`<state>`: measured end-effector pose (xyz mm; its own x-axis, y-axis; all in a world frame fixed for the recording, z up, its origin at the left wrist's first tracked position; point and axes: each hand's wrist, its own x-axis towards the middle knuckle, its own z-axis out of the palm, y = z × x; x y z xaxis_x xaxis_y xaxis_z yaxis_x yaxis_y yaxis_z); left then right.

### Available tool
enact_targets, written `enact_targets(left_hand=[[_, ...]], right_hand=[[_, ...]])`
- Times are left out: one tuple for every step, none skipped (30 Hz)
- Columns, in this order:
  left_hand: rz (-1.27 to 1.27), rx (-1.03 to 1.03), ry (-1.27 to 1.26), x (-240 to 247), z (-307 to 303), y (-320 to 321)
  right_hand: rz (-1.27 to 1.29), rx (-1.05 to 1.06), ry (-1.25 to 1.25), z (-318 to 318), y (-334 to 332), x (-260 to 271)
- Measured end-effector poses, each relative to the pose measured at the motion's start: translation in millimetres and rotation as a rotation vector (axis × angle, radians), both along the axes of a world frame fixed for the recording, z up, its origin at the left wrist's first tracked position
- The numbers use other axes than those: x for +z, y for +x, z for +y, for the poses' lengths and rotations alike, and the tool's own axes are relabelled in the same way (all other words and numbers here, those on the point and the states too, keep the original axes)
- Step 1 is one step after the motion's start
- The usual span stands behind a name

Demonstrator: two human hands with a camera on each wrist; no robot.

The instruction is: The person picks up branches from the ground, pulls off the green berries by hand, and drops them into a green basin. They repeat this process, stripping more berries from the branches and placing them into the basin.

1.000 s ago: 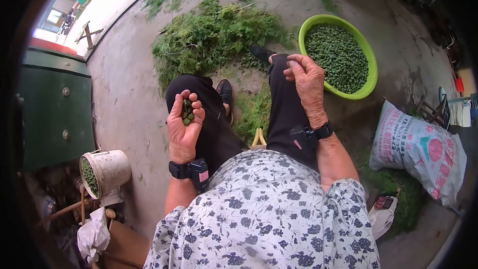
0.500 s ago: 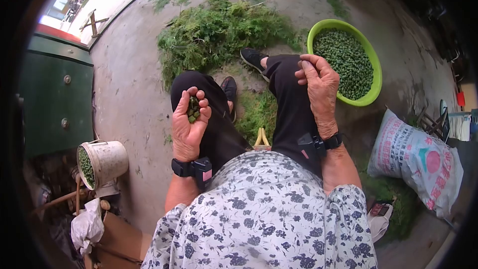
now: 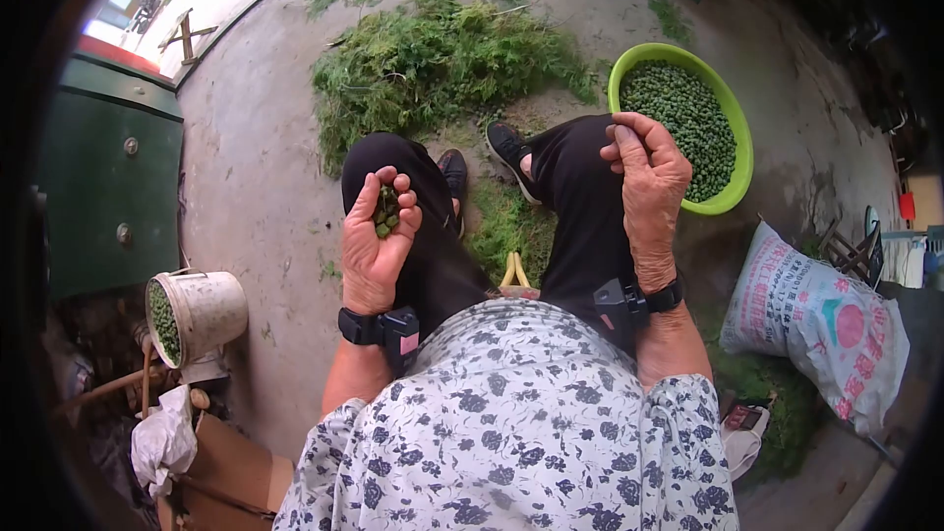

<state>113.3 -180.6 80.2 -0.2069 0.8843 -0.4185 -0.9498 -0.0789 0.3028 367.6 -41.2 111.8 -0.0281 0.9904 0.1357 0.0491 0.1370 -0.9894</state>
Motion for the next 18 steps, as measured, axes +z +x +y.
enact_targets(left_hand=[[-0.006,-0.005,0.011,-0.5,0.3,-0.2],[-0.012,-0.011,0.022,-1.1,0.6,-0.6],[-0.018,-0.017,0.032,-1.3,1.2,-0.7],[-0.027,-0.009,0.029,-2.0,1.8,-0.5],[-0.037,0.001,0.024,-1.2,2.5,0.7],[-0.046,0.011,0.018,-0.2,3.4,1.5],[-0.043,0.016,0.006,0.7,4.1,2.2],[-0.041,0.020,-0.007,1.9,5.1,3.4],[-0.039,0.022,-0.019,3.0,6.6,5.0],[-0.049,0.033,-0.028,4.3,8.8,6.7],[-0.058,0.044,-0.036,5.0,10.3,7.8],[-0.067,0.056,-0.045,5.4,11.9,9.2],[-0.063,0.056,-0.041,4.1,12.6,9.6],[-0.058,0.056,-0.037,2.4,13.0,9.2],[-0.054,0.053,-0.033,1.3,13.5,8.9],[-0.054,0.048,-0.027,1.1,13.5,9.0],[-0.054,0.042,-0.021,1.0,13.4,9.3],[-0.054,0.035,-0.014,0.6,13.8,10.3]], right_hand=[[0.005,-0.012,0.002,1.8,2.4,-1.6],[0.010,-0.024,0.003,3.1,5.1,-3.0],[0.004,-0.039,0.002,4.2,7.7,-4.0],[-0.001,-0.052,0.001,4.8,9.8,-5.6],[-0.007,-0.064,-0.002,5.7,12.1,-6.0],[-0.003,-0.073,0.002,6.5,14.2,-5.7],[0.002,-0.082,0.005,7.0,16.4,-5.0],[0.007,-0.094,0.009,7.3,18.2,-4.5],[0.024,-0.095,0.008,7.3,19.7,-4.0],[0.040,-0.098,0.009,7.3,21.2,-3.6],[0.056,-0.101,0.010,6.4,22.1,-3.8],[0.057,-0.094,0.010,6.5,22.9,-3.7],[0.059,-0.087,0.012,6.5,23.0,-3.6],[0.061,-0.081,0.013,6.6,22.6,-3.6],[0.073,-0.056,0.000,7.1,22.1,-4.3],[0.085,-0.033,-0.014,7.6,21.9,-5.9],[0.097,-0.012,-0.029,7.4,22.5,-7.9],[0.051,0.015,-0.049,6.0,23.1,-10.7]])
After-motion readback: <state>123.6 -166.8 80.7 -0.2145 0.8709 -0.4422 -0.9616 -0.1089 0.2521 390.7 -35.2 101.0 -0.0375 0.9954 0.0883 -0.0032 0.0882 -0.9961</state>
